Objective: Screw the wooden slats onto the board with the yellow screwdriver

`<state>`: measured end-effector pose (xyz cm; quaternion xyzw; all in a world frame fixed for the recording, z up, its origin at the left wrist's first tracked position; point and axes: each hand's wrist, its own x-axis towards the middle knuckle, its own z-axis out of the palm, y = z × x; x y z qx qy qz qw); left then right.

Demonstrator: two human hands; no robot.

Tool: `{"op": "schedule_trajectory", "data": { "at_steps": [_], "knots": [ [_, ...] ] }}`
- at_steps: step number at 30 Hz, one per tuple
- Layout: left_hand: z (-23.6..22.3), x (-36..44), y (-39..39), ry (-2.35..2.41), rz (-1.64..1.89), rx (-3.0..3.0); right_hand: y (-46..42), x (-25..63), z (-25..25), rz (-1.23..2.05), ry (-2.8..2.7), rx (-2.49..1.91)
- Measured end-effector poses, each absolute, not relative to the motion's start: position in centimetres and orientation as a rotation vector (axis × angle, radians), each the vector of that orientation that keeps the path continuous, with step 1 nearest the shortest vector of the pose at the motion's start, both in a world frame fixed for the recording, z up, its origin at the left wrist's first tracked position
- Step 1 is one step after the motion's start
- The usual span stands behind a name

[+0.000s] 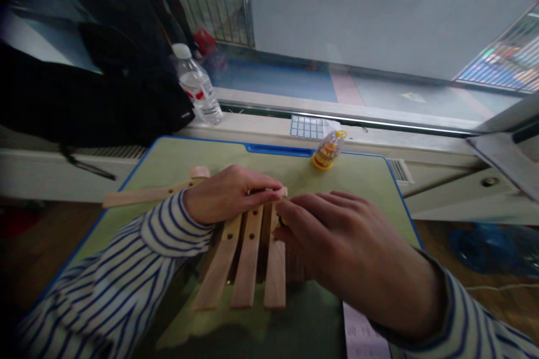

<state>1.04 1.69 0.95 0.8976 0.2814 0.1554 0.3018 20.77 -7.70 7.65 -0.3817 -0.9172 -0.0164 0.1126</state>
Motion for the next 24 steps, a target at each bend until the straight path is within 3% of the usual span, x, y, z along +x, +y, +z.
{"op": "schedule_trajectory", "data": {
  "at_steps": [5, 13, 24],
  "knots": [
    [0.9, 1.0, 1.7, 0.722, 0.420, 2.425, -7.7, 20.9, 7.6, -0.021, -2.687, -1.130],
    [2.7, -0.1, -0.6, 0.824, 0.770, 2.528, -7.9, 19.9, 8.5, 0.000, -2.724, -1.166],
    [2.6, 0.6, -5.6, 0.861, 0.593, 2.334, -9.4, 20.0, 9.4, 0.008, -2.730, -1.192]
  ]
}}
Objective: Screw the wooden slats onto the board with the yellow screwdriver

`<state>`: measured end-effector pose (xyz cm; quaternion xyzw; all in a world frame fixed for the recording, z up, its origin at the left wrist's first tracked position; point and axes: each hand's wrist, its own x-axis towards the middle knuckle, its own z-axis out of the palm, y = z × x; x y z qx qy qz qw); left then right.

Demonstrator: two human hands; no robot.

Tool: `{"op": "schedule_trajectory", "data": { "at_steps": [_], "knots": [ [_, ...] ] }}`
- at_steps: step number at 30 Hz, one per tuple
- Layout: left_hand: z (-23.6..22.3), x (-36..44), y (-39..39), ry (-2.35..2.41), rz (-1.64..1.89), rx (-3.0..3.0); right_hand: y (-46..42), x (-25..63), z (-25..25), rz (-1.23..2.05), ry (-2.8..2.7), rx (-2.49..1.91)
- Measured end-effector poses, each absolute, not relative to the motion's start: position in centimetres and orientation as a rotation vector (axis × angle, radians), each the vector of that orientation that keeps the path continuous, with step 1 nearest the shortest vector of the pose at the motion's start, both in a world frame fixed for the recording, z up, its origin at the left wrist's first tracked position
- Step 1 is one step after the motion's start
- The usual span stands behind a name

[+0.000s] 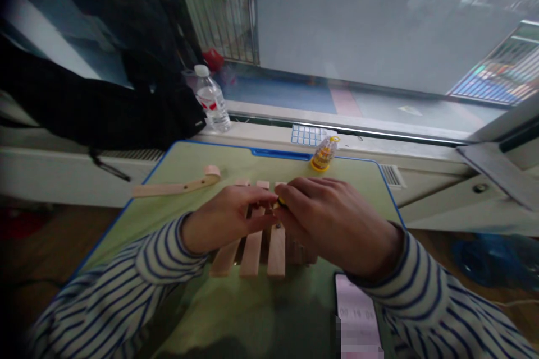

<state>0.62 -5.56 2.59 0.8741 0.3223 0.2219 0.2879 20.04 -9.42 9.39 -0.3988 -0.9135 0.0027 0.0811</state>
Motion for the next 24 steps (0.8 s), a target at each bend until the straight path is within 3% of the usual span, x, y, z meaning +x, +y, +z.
{"op": "schedule_trajectory", "data": {
  "at_steps": [24],
  "knots": [
    [2.13, 0.96, -5.85, 0.791, 0.642, 2.307, -9.29, 19.78, 9.77, 0.087, -2.771, -1.128]
  ]
}}
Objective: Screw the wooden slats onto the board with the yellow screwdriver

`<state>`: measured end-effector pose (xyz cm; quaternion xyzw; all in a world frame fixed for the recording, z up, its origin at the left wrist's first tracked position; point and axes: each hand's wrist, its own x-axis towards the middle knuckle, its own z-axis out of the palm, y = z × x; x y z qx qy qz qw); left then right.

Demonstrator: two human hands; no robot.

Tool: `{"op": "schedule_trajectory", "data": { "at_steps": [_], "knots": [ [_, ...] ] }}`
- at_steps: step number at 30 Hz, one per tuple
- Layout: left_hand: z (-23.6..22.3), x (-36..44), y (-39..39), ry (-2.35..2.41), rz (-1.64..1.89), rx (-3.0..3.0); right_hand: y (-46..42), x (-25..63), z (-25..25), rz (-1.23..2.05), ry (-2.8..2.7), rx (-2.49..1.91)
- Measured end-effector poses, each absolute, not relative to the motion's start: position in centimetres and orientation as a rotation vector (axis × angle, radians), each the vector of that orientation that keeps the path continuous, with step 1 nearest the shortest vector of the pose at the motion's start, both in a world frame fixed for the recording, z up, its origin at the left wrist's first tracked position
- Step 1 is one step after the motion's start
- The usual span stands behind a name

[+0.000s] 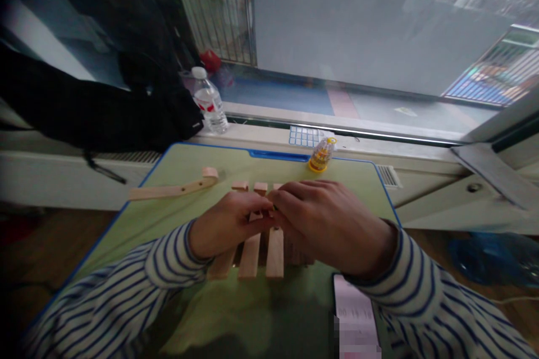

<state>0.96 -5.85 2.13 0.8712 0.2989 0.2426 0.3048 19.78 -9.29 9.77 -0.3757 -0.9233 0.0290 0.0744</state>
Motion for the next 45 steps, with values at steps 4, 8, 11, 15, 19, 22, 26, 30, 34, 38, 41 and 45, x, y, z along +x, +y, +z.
{"op": "schedule_trajectory", "data": {
  "at_steps": [4, 8, 11, 15, 19, 22, 26, 30, 34, 38, 41, 45],
  "knots": [
    [2.1, 0.8, -5.4, 0.681, 0.608, 2.297, -9.2, 19.8, 9.5, 0.095, -2.770, -1.146],
    [1.8, 0.6, -5.1, 0.623, 0.598, 2.287, -9.2, 19.8, 9.1, 0.079, -2.747, -1.167],
    [1.5, 0.5, -5.0, 0.608, 0.607, 2.289, -9.2, 19.7, 8.8, 0.041, -2.725, -1.157],
    [1.5, 0.5, -5.0, 0.604, 0.630, 2.296, -9.3, 19.8, 8.6, 0.024, -2.702, -1.162],
    [1.6, 0.7, -5.2, 0.683, 0.667, 2.296, -9.5, 19.7, 8.7, 0.015, -2.695, -1.171],
    [1.5, 0.9, -5.5, 0.713, 0.678, 2.283, -9.6, 19.7, 8.7, 0.011, -2.693, -1.197],
    [1.4, 0.9, -5.6, 0.702, 0.659, 2.289, -9.7, 19.6, 9.0, 0.046, -2.719, -1.201],
    [1.3, 0.7, -5.6, 0.693, 0.668, 2.298, -9.7, 19.5, 9.8, 0.089, -2.761, -1.148],
    [1.6, 0.6, -5.5, 0.640, 0.619, 2.282, -9.7, 19.4, 10.4, 0.114, -2.812, -1.116],
    [1.7, 0.5, -5.4, 0.592, 0.584, 2.290, -9.6, 19.4, 10.2, 0.123, -2.798, -1.138],
    [1.6, 0.5, -5.4, 0.570, 0.603, 2.306, -9.6, 19.4, 9.9, 0.116, -2.770, -1.163],
    [1.4, 0.6, -5.5, 0.540, 0.628, 2.302, -9.9, 19.6, 9.5, 0.093, -2.720, -1.192]
  ]
}}
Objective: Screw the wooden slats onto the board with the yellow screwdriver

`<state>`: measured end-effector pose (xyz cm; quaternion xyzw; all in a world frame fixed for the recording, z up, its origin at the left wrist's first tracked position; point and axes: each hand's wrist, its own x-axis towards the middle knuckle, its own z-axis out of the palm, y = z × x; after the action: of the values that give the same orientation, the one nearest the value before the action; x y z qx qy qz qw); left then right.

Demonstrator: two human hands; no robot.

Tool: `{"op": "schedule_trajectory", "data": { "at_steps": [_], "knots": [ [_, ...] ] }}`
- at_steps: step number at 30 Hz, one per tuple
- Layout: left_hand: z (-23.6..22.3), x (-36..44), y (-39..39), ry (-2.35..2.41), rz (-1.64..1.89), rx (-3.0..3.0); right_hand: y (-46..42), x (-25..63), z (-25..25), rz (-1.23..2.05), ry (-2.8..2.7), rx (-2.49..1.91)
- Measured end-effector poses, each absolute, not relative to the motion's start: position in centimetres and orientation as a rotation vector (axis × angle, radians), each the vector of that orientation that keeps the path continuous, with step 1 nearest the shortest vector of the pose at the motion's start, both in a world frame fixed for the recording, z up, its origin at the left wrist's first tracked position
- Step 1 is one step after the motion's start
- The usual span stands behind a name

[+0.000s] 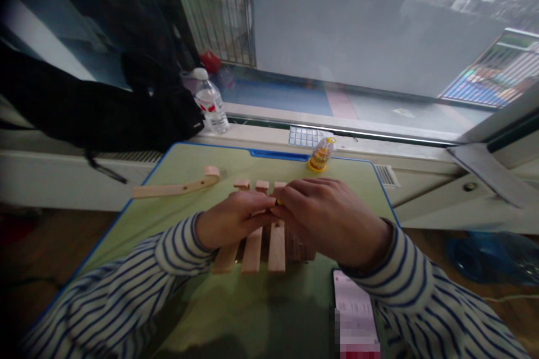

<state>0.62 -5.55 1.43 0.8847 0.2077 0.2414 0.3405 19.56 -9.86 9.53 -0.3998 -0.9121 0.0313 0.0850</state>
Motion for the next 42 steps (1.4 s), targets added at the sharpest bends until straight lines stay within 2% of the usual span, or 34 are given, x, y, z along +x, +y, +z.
{"op": "schedule_trajectory", "data": {
  "at_steps": [8, 16, 31, 42],
  "knots": [
    [1.4, 0.6, -5.6, 0.502, 0.636, 2.285, -10.1, 19.6, 9.0, 0.063, -2.662, -1.215],
    [1.2, 1.0, -5.9, 0.657, 0.728, 2.286, -10.1, 19.5, 8.8, 0.036, -2.651, -1.195],
    [1.3, 0.9, -6.1, 0.645, 0.660, 2.288, -10.7, 19.7, 10.1, 0.156, -2.776, -1.115],
    [1.6, 1.0, -6.3, 0.576, 0.646, 2.335, -10.8, 19.8, 9.8, 0.086, -2.732, -1.156]
  ]
}}
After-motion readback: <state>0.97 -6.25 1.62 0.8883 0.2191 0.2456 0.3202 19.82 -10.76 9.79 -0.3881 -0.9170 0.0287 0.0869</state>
